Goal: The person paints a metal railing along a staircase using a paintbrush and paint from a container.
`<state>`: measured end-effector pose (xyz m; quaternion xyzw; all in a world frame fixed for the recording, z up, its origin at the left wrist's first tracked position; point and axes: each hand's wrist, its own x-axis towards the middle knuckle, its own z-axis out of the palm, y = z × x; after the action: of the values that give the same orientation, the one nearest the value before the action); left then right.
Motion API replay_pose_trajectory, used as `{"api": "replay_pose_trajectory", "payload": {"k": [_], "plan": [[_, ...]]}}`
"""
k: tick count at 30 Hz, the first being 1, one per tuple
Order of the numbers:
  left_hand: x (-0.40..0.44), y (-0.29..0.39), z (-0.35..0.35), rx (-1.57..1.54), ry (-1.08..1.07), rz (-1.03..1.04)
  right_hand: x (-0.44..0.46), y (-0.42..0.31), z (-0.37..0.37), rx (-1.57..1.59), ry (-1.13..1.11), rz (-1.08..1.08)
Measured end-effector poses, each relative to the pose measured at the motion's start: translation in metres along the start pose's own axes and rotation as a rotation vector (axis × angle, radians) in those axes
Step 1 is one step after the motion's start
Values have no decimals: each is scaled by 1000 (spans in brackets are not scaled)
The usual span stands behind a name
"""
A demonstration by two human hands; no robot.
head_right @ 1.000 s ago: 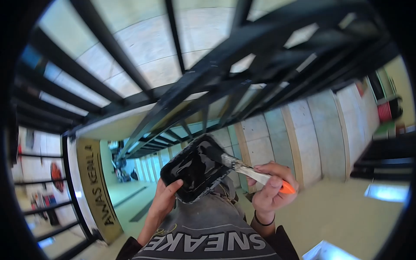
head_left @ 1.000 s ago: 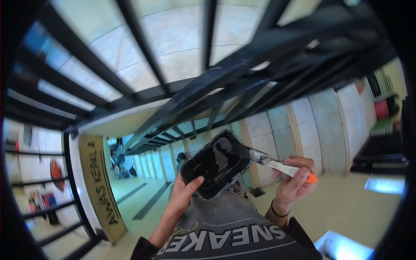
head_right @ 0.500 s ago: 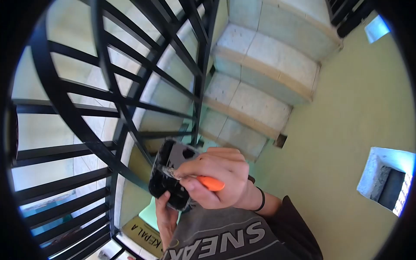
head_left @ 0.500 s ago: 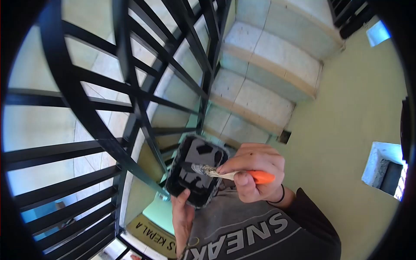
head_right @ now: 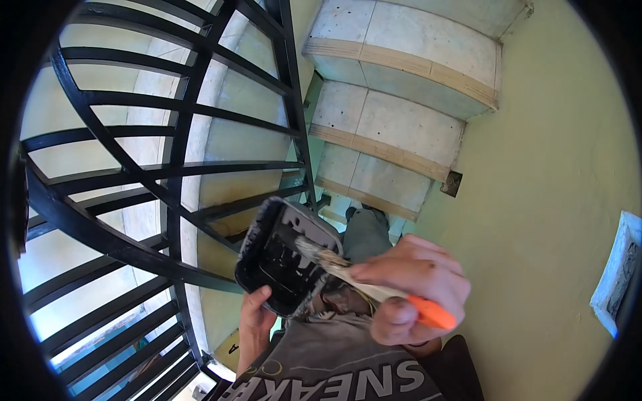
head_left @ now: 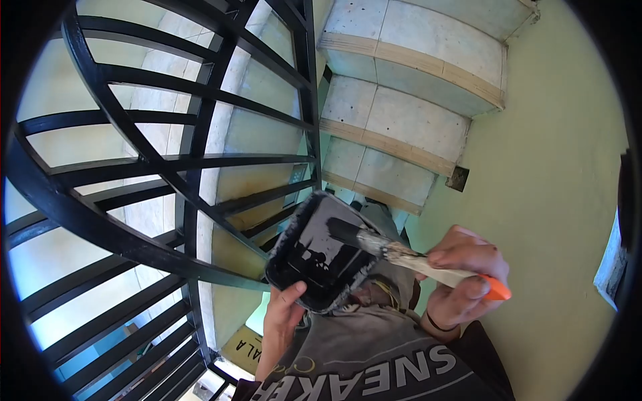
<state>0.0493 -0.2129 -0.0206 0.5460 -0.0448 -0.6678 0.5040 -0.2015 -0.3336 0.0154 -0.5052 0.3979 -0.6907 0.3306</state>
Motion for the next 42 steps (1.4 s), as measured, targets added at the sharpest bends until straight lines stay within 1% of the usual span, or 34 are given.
{"api": "replay_pose_trajectory", "payload": {"k": [2, 3, 6, 7, 10, 11, 14, 15, 19, 22, 23, 24, 25, 26, 28, 29, 32, 35, 36, 38, 39, 42], "plan": [[1, -8, 0, 13, -1, -30, -2, 5, -9, -25, 27, 69], [4, -10, 7, 71, 15, -32, -3, 6, -11, -94, 25, 105], [8, -17, 14, 21, -3, -144, 0, 14, -18, -65, 54, 120], [10, -15, 27, 9, 0, -166, 2, 15, -15, -107, 106, 104], [16, -31, 28, -21, -47, -151, 14, 14, -20, -92, 104, 119], [20, -33, 29, 20, -101, -123, 19, 13, -19, -91, 90, 118], [18, -24, 43, 41, -113, -105, 27, 13, -13, -96, 115, 111], [17, -19, 53, 58, -68, -117, 29, 16, -11, -106, 121, 107], [31, -17, 57, 68, -59, -154, 30, 39, -15, -98, 70, 131], [47, -17, 58, 73, -23, -193, 27, 54, -21, -81, 129, 281], [51, -15, 61, 81, 3, -216, 25, 60, -20, -61, 153, 299], [55, -16, 62, 87, 27, -240, 24, 67, -21, -51, 112, 279], [60, -19, 58, 76, 6, -246, 23, 74, -22, -42, 70, 256], [62, -19, 62, 74, 51, -273, 24, 79, -25, -32, 28, 232], [66, -18, 68, 66, 126, -325, 22, 80, -11, -100, 123, 225], [68, -23, 61, 75, 103, -319, 22, 80, -8, -135, 168, 212], [84, -30, 55, 144, -37, -256, 26, 84, -17, -26, 30, 187], [97, -25, 76, 120, 80, -333, 20, 95, -22, -155, 91, 203], [104, -30, 73, 95, 67, -337, 18, 100, -26, -205, 114, 219], [120, -41, 64, 42, 37, -347, 12, 113, -28, -200, 159, 188], [129, -41, 64, 27, 11, -346, 11, 120, -31, -196, 172, 170], [161, -61, 34, 45, -144, -234, 0, 134, -38, -238, 150, 174]]}}
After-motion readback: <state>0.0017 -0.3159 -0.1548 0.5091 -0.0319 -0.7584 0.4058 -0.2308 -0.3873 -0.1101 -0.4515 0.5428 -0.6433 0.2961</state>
